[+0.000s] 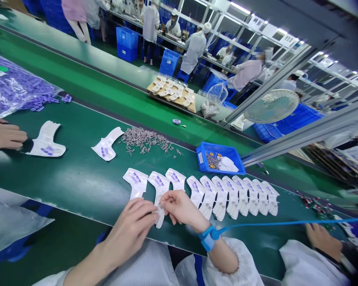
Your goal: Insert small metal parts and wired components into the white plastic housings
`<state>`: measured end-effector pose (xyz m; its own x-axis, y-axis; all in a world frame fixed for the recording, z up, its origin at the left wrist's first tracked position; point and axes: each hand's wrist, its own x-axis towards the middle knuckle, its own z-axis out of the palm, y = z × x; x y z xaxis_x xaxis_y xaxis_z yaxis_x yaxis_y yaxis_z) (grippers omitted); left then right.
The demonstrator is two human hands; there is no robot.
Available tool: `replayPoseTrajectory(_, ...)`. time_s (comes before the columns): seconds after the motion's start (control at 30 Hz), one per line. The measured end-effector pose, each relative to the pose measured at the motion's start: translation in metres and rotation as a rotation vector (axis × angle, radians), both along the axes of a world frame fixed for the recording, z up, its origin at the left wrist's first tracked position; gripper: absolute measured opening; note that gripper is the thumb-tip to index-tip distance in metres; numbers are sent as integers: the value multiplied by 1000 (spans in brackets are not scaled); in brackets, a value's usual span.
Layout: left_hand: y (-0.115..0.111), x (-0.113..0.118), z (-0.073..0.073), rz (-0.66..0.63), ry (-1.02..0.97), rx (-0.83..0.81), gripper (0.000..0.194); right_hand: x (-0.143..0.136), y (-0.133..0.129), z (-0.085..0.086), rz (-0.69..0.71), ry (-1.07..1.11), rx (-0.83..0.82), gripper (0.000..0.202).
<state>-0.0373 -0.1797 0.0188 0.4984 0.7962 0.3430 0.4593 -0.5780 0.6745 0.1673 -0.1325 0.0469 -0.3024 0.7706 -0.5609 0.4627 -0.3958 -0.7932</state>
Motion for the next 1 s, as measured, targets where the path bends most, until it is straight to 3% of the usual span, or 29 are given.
replayPoseTrajectory(0.07, -4, 7, -5, -61, 23, 53, 35, 0, 2, -2, 19, -17, 15, 12)
replayPoseTrajectory(0.27, -3, 9, -15, -52, 22, 90, 38, 1, 5, -1, 84, -34, 37, 14)
replayPoseTrajectory(0.63, -7, 11, -18, -19, 18, 90, 34, 4, 6, -4, 153, -52, 45, 12)
replayPoseTrajectory(1.0, -6, 13, -15, -18, -46, 78, 34, 0, 14, 11, 262, -250, 144, 4)
